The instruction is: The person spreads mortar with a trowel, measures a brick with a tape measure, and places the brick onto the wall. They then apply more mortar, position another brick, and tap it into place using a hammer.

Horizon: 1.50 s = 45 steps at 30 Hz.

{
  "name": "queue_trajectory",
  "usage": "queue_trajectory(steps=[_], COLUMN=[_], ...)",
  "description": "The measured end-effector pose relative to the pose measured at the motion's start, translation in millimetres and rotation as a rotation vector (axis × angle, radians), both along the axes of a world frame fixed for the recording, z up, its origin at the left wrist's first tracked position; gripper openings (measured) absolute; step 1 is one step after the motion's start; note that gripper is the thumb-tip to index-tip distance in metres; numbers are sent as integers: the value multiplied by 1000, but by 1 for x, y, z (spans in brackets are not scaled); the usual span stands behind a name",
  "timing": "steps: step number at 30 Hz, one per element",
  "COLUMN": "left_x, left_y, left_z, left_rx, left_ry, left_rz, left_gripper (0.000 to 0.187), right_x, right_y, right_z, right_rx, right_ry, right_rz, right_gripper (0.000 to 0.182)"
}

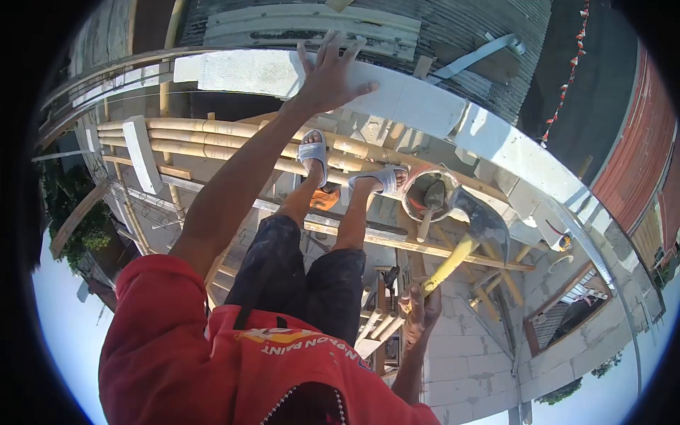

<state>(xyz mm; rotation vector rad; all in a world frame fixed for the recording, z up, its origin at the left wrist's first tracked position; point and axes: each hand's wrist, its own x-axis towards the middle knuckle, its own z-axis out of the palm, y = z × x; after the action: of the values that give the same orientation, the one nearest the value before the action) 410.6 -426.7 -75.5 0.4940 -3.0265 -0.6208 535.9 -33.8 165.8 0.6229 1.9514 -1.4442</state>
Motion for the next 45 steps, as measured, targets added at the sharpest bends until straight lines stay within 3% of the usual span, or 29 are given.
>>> queue_trajectory(steps=[3,5,11,12,14,17,18,19,20,22,25,27,31,32,33,40,45], left_x=[26,63,113,111,98,100,99,97,90,88,85,86,84,83,86,82,82], left_y=[-11,-7,-44,-49,-54,-57,-54,-51,-46,-44,-44,-44,-41,-43,-45,-39,-37], left_z=[34,64,22,7,4,20,19,19,8,12,10,18,16,19,21,15,17], left_rx=[266,301,1160,1292,1399,1683,1700,1717,1657,1605,1515,1522,1496,1496,1488,1418,1528], left_ry=[350,360,172,216,185,295,325,355,363,336,318,310,317,306,290,275,272], left_rz=[245,704,1603,1554,1514,1423,1411,1399,1426,1426,1433,1438,1447,1445,1447,1454,1428], left_gripper=[71,80,131,146,144,139,136,133,130,122,118,116,114,115,115,116,115], right_x=[-50,-69,-146,-166,-185,-207,-202,-208,-201,-228,-305,-303,-233,-209,-196,-175,-166], right_y=[-30,-52,-184,-208,-290,-415,-464,-505,-590,-672,-731,-718,-674,-675,-678,-704,-709], right_z=[21,18,26,22,26,13,13,-4,-11,-56,-163,-192,-185,-161,-154,-151,-145], right_rx=[127,113,254,300,553,386,484,291,357,281,205,128,-66,95,123,126,113], right_ry=[-142,-101,132,214,458,900,959,1147,1240,1374,1374,1354,1278,1058,1043,1144,1182], right_rz=[104,199,753,920,1244,1581,1661,1724,1916,2058,2232,2238,2128,2068,2072,2192,2217], right_gripper=[24,24,29,34,46,48,47,45,44,42,41,39,32,32,32,34,35])
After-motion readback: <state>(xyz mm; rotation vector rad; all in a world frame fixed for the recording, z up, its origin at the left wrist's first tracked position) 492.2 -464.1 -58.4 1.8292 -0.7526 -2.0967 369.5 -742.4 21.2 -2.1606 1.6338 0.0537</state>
